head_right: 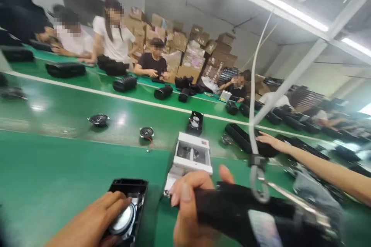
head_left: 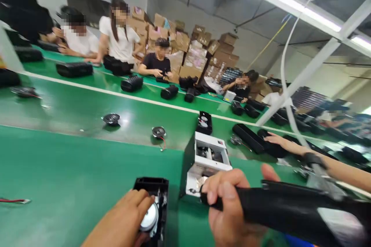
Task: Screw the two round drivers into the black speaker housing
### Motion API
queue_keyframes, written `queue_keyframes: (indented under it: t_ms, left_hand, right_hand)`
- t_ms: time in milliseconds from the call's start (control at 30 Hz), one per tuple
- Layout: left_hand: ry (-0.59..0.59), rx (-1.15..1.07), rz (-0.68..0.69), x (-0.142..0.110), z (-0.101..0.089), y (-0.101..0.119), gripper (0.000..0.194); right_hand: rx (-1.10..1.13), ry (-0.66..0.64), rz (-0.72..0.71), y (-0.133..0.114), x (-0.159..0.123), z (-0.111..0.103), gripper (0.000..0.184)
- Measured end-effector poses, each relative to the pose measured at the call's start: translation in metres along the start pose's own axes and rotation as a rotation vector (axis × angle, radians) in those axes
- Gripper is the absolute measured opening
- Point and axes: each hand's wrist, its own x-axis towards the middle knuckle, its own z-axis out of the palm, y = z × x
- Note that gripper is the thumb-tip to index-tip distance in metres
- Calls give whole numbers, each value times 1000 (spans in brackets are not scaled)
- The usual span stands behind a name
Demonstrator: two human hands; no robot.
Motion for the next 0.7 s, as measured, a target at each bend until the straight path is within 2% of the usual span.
queue_keyframes:
  t_ms: [33, 133, 233, 300, 400, 567, 700]
  left_hand:
    - [4, 18, 0, 1, 6, -5, 69]
    - [80, 44, 41, 1, 30, -21, 60]
    - [224, 53, 73, 1, 54, -36, 57]
    - [293, 44, 104, 0, 60, -41, 55]
    - [265, 20, 138, -2, 49, -36, 51]
    - [14, 40, 42, -3, 8, -4, 55]
    - [-53, 17, -14, -3, -9, 14, 55]
  right_hand:
    - [-18, 40, -51, -8, 10, -7, 60]
    - [-149, 47, -98, -24, 29, -26, 59]
    - [-267, -21, -118, -21, 28, -40, 52]
    - [-319, -70, -109, -13, 22, -45, 48]
    - [-353, -106, -51, -5, 15, -48, 44]
    - [-335, -37, 138, -10, 15, -39, 40]
    - [-257, -69, 330, -23, 9, -31, 46]
